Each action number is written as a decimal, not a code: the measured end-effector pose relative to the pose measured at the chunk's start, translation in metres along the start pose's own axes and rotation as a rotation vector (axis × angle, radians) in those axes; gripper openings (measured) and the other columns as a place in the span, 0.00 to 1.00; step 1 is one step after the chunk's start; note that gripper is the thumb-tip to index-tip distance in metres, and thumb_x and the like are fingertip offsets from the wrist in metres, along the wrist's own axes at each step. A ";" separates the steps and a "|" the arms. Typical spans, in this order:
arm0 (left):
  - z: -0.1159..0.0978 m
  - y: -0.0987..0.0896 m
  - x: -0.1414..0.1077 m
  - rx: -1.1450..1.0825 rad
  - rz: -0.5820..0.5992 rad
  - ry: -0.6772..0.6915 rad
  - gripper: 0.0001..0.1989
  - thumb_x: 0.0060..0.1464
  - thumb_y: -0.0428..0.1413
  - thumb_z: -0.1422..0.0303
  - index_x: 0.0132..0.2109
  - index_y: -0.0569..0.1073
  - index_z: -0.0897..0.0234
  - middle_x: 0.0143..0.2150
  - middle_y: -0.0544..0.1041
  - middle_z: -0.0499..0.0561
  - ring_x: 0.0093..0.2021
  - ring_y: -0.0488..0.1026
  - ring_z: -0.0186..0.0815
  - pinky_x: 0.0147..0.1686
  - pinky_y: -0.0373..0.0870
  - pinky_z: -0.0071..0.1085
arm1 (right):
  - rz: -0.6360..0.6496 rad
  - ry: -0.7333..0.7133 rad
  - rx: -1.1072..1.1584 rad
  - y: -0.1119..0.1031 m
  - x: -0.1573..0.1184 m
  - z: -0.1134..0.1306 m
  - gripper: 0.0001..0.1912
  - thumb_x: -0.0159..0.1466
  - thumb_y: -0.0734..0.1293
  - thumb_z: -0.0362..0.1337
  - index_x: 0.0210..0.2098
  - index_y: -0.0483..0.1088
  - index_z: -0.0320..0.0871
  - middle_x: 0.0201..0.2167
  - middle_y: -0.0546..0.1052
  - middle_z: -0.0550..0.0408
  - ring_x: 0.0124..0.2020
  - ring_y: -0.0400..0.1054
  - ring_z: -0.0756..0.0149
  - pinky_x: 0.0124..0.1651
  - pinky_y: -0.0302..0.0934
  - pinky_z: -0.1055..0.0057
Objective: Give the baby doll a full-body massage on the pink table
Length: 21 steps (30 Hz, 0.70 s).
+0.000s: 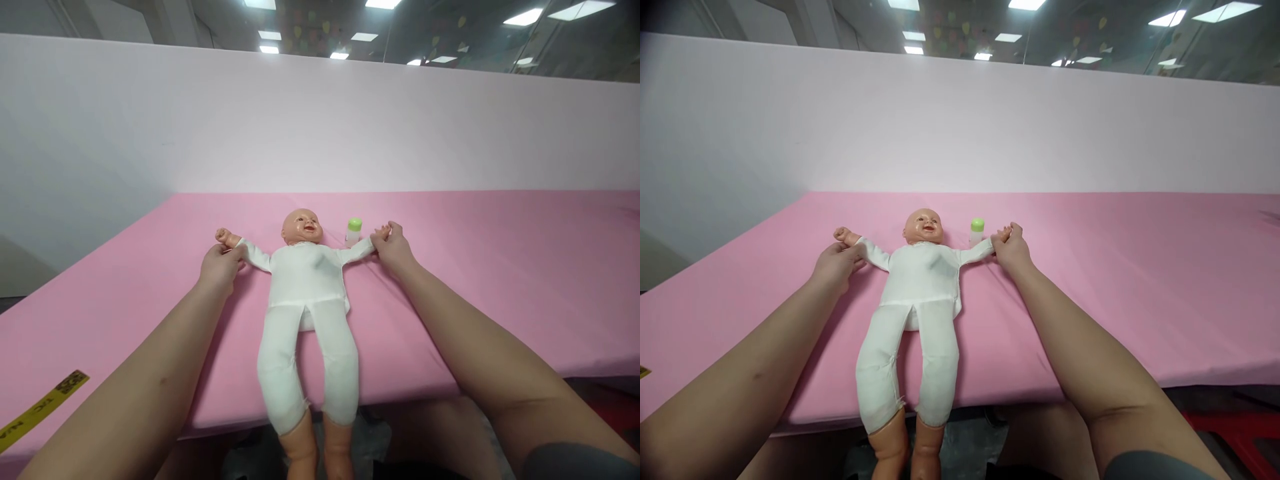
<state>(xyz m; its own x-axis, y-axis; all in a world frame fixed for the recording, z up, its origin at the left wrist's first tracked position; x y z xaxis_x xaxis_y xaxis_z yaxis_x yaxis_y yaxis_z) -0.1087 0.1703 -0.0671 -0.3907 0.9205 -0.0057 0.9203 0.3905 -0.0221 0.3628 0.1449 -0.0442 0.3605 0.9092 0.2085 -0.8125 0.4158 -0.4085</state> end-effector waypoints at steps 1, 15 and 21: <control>-0.005 0.001 -0.006 0.078 -0.014 0.039 0.17 0.51 0.69 0.62 0.45 0.75 0.63 0.44 0.80 0.56 0.38 0.79 0.43 0.39 0.76 0.37 | -0.022 -0.075 0.010 0.001 -0.006 0.009 0.48 0.67 0.71 0.49 0.78 0.46 0.47 0.69 0.68 0.39 0.46 0.79 0.52 0.44 0.77 0.58; -0.070 0.044 -0.101 0.932 0.551 0.755 0.15 0.62 0.58 0.60 0.55 0.80 0.50 0.55 0.82 0.49 0.53 0.77 0.50 0.48 0.73 0.43 | 0.573 -0.954 -0.271 0.043 -0.108 0.107 0.12 0.73 0.68 0.35 0.53 0.80 0.53 0.49 0.84 0.57 0.53 0.77 0.56 0.59 0.68 0.57; -0.069 0.046 -0.100 0.969 0.588 0.770 0.15 0.61 0.57 0.60 0.53 0.81 0.48 0.52 0.83 0.48 0.54 0.77 0.52 0.48 0.74 0.45 | 0.604 -0.961 -0.170 0.048 -0.100 0.097 0.14 0.72 0.70 0.35 0.55 0.80 0.54 0.54 0.83 0.57 0.57 0.76 0.55 0.65 0.66 0.53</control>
<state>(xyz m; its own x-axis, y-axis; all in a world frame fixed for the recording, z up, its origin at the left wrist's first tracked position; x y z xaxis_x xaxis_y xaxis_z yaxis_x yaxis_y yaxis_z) -0.0258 0.0969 0.0012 0.4516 0.8445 0.2879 0.4402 0.0698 -0.8952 0.2432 0.0716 0.0016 -0.6252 0.5993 0.4999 -0.6354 -0.0189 -0.7720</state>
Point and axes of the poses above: each hand's wrist, its own x-axis towards the middle knuckle, its own y-axis out of the palm, z = x × y, the point moved 3 cm from there along x, towards the middle knuckle
